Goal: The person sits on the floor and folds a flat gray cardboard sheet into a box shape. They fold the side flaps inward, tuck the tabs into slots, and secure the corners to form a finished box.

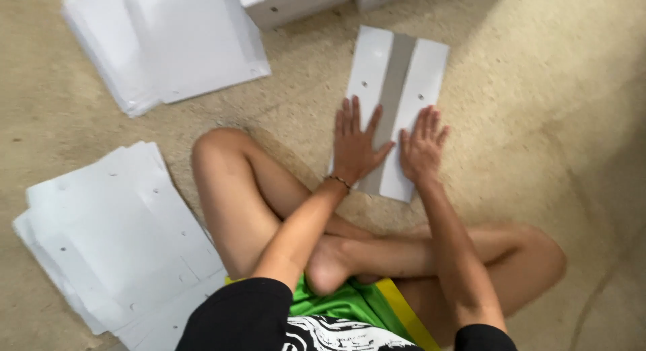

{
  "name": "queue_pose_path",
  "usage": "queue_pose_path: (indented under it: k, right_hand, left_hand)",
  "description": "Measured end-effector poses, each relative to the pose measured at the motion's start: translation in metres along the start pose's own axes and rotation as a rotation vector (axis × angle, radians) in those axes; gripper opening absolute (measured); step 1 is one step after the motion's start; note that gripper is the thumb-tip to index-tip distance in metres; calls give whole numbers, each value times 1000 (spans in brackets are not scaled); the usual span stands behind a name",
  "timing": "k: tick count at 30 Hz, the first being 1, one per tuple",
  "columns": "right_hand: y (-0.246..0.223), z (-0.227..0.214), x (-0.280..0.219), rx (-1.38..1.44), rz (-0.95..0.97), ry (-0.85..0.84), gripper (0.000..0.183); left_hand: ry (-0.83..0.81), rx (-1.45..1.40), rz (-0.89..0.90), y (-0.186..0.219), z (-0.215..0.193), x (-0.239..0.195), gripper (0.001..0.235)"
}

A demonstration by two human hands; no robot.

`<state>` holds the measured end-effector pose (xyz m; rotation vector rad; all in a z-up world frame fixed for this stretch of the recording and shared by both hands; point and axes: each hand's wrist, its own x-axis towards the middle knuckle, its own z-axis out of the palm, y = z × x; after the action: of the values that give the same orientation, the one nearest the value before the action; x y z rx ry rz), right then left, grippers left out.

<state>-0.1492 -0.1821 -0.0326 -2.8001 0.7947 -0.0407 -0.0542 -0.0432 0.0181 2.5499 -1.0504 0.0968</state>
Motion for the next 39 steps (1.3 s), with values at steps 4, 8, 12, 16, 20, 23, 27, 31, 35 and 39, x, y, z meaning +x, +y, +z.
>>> queue_pose_path:
  k: [4,8,12,16,20,23,27,31,35,39]
  right_hand:
    - [-7,-26,63,-65,-43,61,62]
    - [-13,-48,113,58,192,-149,70]
    - [-11,-54,114,110,203,-185,74]
    - [-10,-39,77,34,188,-217,75]
    - [-15,-48,-2,-74,190,-283,74]
    - [-29,-58,-44,-127,172,-325,71]
    - [-49,-70,-90,-221,209,-521,71]
    - [-70,-81,-117,-323,278,-624,74]
    - [-73,-78,-109,-230,329,-578,72]
    - [-76,-86,-81,-139,379,-593,76]
  left_hand:
    - [40,-11,-61,-1,-1,-1,73]
    - [94,-57,-59,2,-8,3,74]
    - [105,-42,-53,3,-8,3,75]
    - [95,-38,-53,-4,-1,4,75]
    - [94,-64,-34,2,2,-1,74]
    - [79,-53,-32,2,1,1,75]
    - [92,-3,-29,1,4,1,76]
    - [111,-26,3,0,6,0,75]
    - [42,-4,7,-1,6,1,78]
    - [-26,-1,-15,1,0,3,77]
